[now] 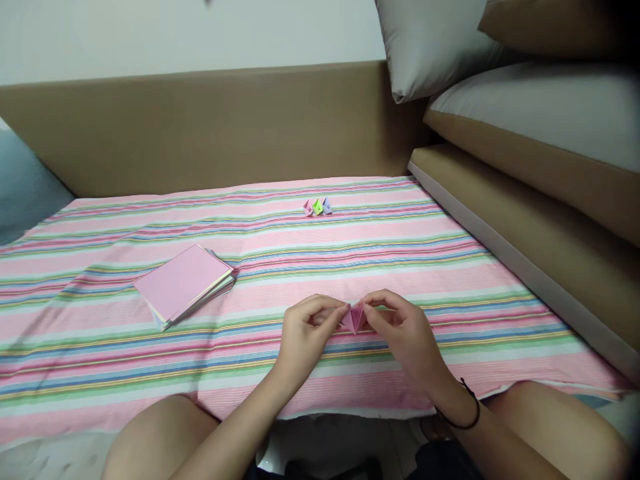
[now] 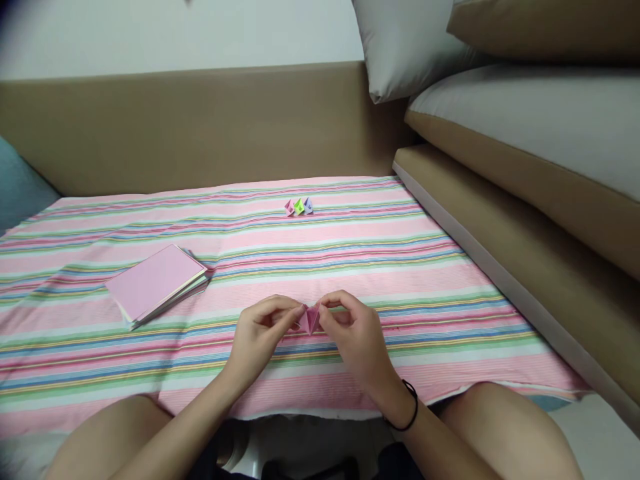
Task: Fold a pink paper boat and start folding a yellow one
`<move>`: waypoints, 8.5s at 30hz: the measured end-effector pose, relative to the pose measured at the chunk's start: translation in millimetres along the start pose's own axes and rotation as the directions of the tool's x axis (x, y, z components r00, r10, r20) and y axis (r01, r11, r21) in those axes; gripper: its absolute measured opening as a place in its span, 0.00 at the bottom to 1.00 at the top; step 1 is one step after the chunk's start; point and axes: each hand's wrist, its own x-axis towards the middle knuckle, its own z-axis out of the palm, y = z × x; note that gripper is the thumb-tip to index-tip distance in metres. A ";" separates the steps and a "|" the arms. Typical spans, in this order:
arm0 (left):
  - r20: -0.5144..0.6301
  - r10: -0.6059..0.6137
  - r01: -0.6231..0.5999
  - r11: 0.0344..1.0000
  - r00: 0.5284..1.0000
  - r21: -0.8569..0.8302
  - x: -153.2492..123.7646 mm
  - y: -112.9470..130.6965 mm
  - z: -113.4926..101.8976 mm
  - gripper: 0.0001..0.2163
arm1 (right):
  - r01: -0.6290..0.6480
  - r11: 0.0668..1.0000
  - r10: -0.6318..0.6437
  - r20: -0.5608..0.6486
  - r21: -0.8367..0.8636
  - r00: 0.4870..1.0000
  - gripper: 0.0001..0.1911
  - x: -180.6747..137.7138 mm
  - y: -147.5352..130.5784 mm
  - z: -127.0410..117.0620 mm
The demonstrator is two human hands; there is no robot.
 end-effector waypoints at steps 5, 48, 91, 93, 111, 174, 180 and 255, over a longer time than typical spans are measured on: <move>0.014 -0.006 0.008 0.991 1.000 -0.131 0.5 2.6 1.4 0.08 | -0.048 0.974 0.037 0.055 0.222 0.998 0.09 1.9 4.0 -1.0; 0.159 0.443 -0.469 0.795 0.882 0.384 3.2 7.4 -22.9 0.11 | 0.550 0.749 -0.534 0.154 -0.370 0.831 0.06 0.0 -10.4 -19.4; 0.376 -0.379 0.473 0.859 0.845 -0.197 9.4 8.7 -16.8 0.13 | -0.343 0.932 0.275 0.385 0.119 0.881 0.18 7.2 -5.5 -17.9; 0.339 -0.354 0.443 0.864 0.872 -0.238 10.1 8.5 -16.9 0.12 | -0.369 0.918 0.296 0.368 0.145 0.882 0.17 7.8 -7.9 -19.3; 0.132 -0.146 0.183 0.922 0.980 -0.341 6.8 0.9 -2.1 0.17 | 0.399 0.892 -0.390 0.086 -0.213 0.917 0.05 -1.9 -0.3 -2.0; 0.002 -0.053 0.053 0.997 0.999 -0.050 -4.9 9.6 3.0 0.01 | 0.009 1.000 -0.004 0.189 -0.022 0.982 0.07 -1.5 -9.4 -13.0; 0.053 -0.159 0.161 0.986 0.986 -0.036 -4.4 9.8 2.0 0.04 | -0.036 0.999 0.039 0.184 -0.024 0.982 0.08 -0.6 -6.5 -14.1; 0.131 -0.159 0.155 0.987 0.979 0.037 5.1 -0.5 -0.8 0.08 | -0.022 0.990 0.044 0.151 -0.141 0.988 0.08 11.1 1.6 -16.2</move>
